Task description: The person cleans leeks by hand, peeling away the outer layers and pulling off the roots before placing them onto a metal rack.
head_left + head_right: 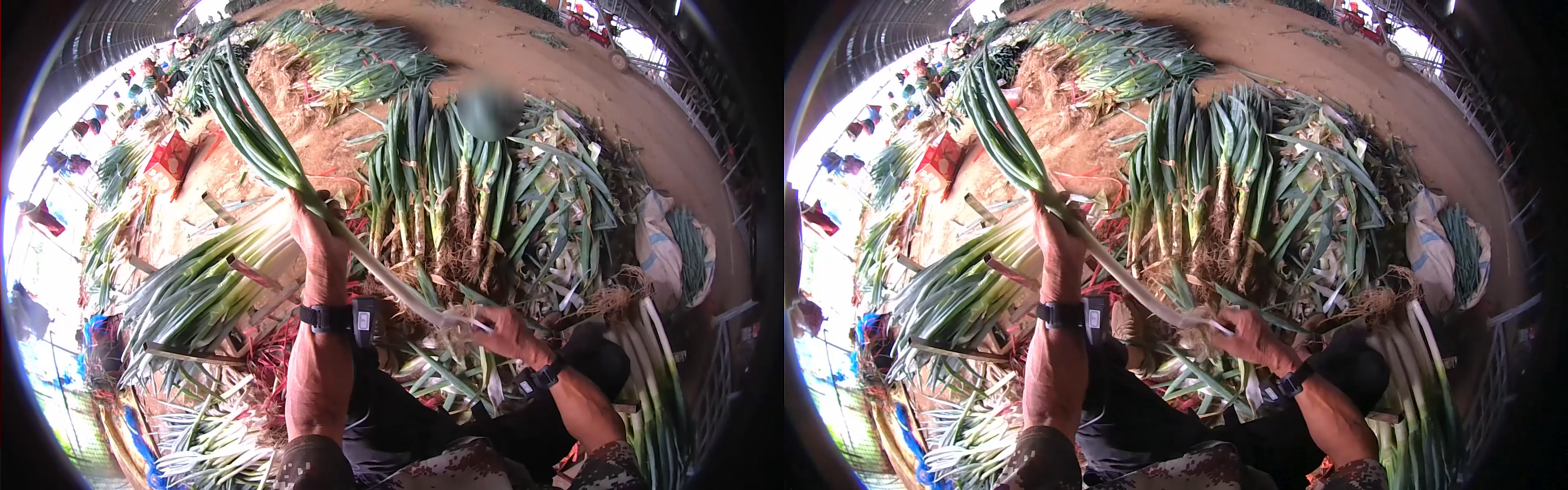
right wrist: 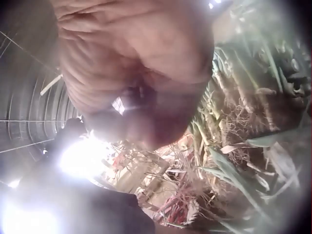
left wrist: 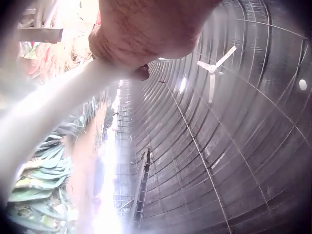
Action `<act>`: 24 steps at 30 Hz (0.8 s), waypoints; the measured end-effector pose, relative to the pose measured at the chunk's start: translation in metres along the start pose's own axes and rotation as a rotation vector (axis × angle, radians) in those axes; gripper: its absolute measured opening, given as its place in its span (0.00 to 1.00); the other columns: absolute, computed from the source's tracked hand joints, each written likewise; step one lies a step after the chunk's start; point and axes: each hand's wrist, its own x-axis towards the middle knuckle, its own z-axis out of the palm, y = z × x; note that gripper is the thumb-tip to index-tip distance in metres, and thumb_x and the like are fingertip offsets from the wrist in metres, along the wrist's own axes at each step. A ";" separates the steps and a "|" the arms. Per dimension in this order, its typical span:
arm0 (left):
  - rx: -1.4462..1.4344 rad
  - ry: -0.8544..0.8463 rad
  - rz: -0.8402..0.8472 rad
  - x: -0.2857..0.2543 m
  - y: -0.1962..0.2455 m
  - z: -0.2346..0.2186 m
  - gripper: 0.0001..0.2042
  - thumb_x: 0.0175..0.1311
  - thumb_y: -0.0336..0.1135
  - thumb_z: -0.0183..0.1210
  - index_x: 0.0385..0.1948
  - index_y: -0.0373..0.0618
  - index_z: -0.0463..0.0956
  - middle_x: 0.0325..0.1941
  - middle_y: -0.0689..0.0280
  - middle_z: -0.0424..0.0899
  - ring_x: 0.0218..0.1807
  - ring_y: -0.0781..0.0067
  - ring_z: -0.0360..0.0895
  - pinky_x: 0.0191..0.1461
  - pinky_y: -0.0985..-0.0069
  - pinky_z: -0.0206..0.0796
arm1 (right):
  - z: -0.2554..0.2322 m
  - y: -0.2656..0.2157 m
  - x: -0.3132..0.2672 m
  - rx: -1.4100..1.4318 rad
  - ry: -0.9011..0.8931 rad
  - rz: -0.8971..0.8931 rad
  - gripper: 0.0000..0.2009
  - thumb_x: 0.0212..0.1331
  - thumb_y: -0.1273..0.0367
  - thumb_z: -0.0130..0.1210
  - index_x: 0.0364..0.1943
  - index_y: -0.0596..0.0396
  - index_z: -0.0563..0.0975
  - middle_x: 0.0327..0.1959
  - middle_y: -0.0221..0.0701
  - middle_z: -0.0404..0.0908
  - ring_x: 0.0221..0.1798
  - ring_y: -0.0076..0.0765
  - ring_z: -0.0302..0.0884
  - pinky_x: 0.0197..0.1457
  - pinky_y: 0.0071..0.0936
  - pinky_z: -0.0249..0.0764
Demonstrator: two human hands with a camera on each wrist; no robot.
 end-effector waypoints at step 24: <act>-0.101 -0.073 0.031 0.030 0.030 -0.043 0.16 0.75 0.55 0.47 0.42 0.53 0.70 0.29 0.69 0.72 0.24 0.75 0.66 0.27 0.76 0.61 | -0.013 0.054 -0.029 0.110 0.316 0.240 0.10 0.63 0.68 0.61 0.43 0.62 0.81 0.26 0.31 0.83 0.26 0.27 0.80 0.29 0.23 0.75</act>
